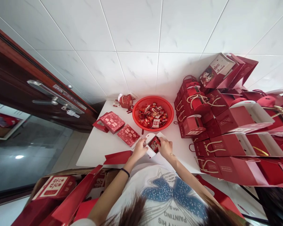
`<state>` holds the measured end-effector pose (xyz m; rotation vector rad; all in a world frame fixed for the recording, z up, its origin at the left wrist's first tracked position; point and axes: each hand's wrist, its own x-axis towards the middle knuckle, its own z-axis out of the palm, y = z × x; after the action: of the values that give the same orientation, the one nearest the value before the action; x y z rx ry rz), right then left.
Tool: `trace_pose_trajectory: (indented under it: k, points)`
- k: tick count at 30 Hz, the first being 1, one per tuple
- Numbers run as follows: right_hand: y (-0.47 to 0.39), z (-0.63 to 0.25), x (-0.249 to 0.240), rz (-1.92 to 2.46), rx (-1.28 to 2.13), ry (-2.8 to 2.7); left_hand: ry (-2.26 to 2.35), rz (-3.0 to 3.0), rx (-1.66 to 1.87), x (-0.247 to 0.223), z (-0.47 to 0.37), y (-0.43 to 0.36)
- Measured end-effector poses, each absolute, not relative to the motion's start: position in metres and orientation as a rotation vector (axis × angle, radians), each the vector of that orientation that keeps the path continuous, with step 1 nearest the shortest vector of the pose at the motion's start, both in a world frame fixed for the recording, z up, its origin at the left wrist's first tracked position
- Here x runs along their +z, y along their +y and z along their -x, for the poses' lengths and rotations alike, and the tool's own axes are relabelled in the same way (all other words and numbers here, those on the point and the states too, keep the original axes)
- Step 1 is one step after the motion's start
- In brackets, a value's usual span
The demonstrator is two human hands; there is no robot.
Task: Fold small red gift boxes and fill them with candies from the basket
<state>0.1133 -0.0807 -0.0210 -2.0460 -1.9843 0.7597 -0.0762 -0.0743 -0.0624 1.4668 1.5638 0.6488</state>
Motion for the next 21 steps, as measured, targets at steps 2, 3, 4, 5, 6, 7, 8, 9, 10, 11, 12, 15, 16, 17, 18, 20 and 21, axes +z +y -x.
trace_pose_trajectory:
  k: [2, 3, 4, 5, 6, 7, 8, 9, 10, 11, 12, 15, 16, 17, 18, 20, 21]
  points:
    - [-0.084, -0.114, -0.025, 2.035, 0.747, -1.983, 1.554, -1.480, 0.652, -0.061, 0.077, -0.075]
    - [-0.085, -0.116, -0.026, 2.017, 0.754, -1.979, 1.551, -1.482, 0.655, -0.061, 0.077, -0.075]
    - [-0.087, -0.118, -0.027, 1.993, 0.763, -1.977, 1.549, -1.482, 0.658, -0.060, 0.077, -0.075]
    - [-0.088, -0.120, -0.027, 1.965, 0.770, -1.975, 1.547, -1.481, 0.661, -0.060, 0.077, -0.075]
    - [-0.090, -0.122, -0.028, 1.936, 0.770, -1.969, 1.543, -1.482, 0.668, -0.060, 0.077, -0.075]
    - [-0.092, -0.125, -0.028, 1.910, 0.763, -1.955, 1.536, -1.486, 0.680, -0.060, 0.076, -0.075]
    - [-0.094, -0.128, -0.029, 1.889, 0.750, -1.931, 1.524, -1.494, 0.695, -0.060, 0.076, -0.075]
    - [-0.097, -0.131, -0.030, 1.870, 0.734, -1.900, 1.510, -1.505, 0.710, -0.060, 0.076, -0.075]
    - [-0.100, -0.135, -0.031, 1.851, 0.716, -1.864, 1.496, -1.521, 0.728, -0.059, 0.076, -0.076]
    - [-0.103, -0.138, -0.033, 1.826, 0.700, -1.828, 1.485, -1.540, 0.744, -0.058, 0.075, -0.076]
    - [-0.107, -0.142, -0.035, 1.793, 0.685, -1.798, 1.478, -1.563, 0.755, -0.056, 0.075, -0.076]
    - [-0.116, -0.152, -0.040, 1.695, 0.654, -1.731, 1.465, -1.642, 0.750, -0.050, 0.073, -0.077]
    - [-0.117, -0.154, -0.042, 1.679, 0.651, -1.709, 1.461, -1.665, 0.739, -0.048, 0.073, -0.077]
    - [-0.118, -0.155, -0.043, 1.673, 0.649, -1.683, 1.456, -1.683, 0.725, -0.045, 0.072, -0.078]
    - [-0.117, -0.155, -0.043, 1.672, 0.647, -1.655, 1.453, -1.694, 0.714, -0.044, 0.071, -0.078]
    - [-0.114, -0.152, -0.044, 1.677, 0.642, -1.599, 1.448, -1.686, 0.706, -0.041, 0.070, -0.078]
    - [-0.111, -0.150, -0.044, 1.679, 0.646, -1.576, 1.443, -1.669, 0.709, -0.040, 0.069, -0.078]
